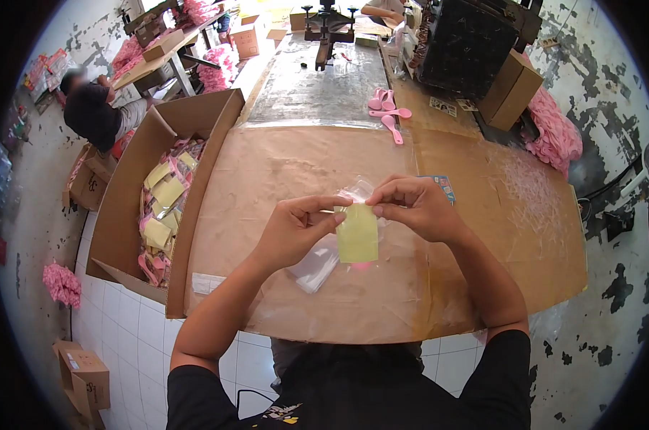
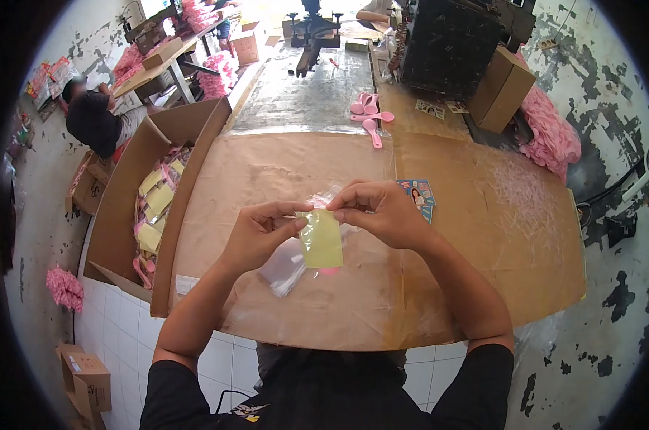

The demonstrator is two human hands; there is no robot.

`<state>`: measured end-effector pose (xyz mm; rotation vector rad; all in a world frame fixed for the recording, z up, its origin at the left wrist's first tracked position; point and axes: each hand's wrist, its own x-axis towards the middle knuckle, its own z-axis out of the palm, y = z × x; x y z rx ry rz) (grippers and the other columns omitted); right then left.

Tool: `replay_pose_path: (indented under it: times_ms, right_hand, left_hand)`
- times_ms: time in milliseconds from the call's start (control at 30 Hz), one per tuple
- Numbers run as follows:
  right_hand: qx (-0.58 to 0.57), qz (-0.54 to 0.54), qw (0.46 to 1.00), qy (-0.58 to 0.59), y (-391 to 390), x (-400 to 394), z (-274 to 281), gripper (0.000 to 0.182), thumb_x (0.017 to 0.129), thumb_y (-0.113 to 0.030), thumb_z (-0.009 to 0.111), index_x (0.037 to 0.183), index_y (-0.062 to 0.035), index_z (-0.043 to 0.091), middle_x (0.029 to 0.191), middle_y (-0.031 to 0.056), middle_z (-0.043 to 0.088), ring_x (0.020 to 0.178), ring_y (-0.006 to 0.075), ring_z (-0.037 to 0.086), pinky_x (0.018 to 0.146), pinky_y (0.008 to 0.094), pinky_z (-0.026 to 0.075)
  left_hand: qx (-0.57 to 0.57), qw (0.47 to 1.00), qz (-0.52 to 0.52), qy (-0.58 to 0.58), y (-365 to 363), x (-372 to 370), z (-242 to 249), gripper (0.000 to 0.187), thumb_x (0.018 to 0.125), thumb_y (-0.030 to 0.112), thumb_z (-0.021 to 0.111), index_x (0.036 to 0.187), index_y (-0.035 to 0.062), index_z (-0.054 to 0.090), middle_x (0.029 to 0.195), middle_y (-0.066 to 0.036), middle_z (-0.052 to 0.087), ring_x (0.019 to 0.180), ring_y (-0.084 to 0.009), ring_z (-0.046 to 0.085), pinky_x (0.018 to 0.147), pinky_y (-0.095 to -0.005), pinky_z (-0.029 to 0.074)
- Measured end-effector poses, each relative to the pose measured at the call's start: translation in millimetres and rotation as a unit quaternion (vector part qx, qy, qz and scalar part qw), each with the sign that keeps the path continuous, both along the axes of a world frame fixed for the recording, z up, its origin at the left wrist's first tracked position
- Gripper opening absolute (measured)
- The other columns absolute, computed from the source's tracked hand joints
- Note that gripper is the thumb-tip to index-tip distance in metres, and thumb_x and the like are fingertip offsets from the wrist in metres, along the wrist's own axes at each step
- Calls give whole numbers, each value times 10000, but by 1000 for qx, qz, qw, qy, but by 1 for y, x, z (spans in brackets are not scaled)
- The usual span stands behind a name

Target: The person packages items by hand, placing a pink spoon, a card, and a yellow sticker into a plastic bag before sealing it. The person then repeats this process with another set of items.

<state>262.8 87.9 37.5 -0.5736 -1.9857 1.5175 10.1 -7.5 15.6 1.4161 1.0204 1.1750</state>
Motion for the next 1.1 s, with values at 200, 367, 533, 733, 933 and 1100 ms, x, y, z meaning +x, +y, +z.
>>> replay_pose_path:
  times_ms: [200, 367, 533, 733, 933, 1100]
  right_hand:
    - [20, -56, 998, 2, -13, -8, 8, 288, 989, -36, 714, 1259, 41, 652, 1026, 49, 698, 947, 102, 674, 847, 271, 560]
    - [12, 0, 999, -47, -7, -3, 0, 243, 995, -41, 710, 1222, 37, 674, 1021, 43, 713, 909, 90, 663, 822, 273, 557]
    - [57, -17, 998, -24, -12, -6, 19, 215, 997, -47, 706, 1200, 24, 698, 980, 30, 722, 914, 81, 667, 804, 263, 543]
    - [281, -137, 944, -110, 20, 28, 39, 315, 978, -179, 735, 1241, -7, 712, 1066, 101, 743, 990, 222, 707, 897, 350, 540]
    - [329, -169, 862, -347, 66, 93, -6, 367, 949, -260, 756, 1215, -9, 731, 1133, 165, 703, 1094, 334, 671, 970, 405, 514]
    - [236, -172, 891, -347, 69, 102, -9, 385, 900, -269, 808, 1182, -14, 747, 1065, 120, 694, 1031, 271, 651, 932, 389, 508]
  left_hand:
    - [10, 1000, 24, 5, 1, -2, -6, 306, 1042, 71, 650, 1328, -36, 679, 1194, -111, 753, 1000, -127, 740, 898, -274, 600]
    - [57, 993, 64, -76, 0, 3, 2, 307, 1030, 44, 656, 1324, -45, 662, 1178, -127, 747, 1042, -163, 732, 917, -308, 605]
    - [52, 994, 89, -29, -6, 9, 6, 306, 1012, 65, 678, 1300, -36, 661, 1137, -127, 733, 996, -157, 721, 845, -314, 618]
    - [170, 881, 302, -322, 4, -46, 19, 359, 1118, 293, 485, 1305, 36, 653, 1281, -116, 683, 1069, -176, 703, 885, -363, 603]
    - [56, 972, 213, 78, 21, -38, -23, 420, 1027, 369, 667, 1296, 50, 708, 1121, -85, 739, 805, -168, 681, 747, -327, 551]
    - [149, 877, 195, 413, 22, -7, -46, 373, 869, 308, 841, 1121, 52, 741, 952, -90, 711, 751, -193, 653, 728, -328, 528]
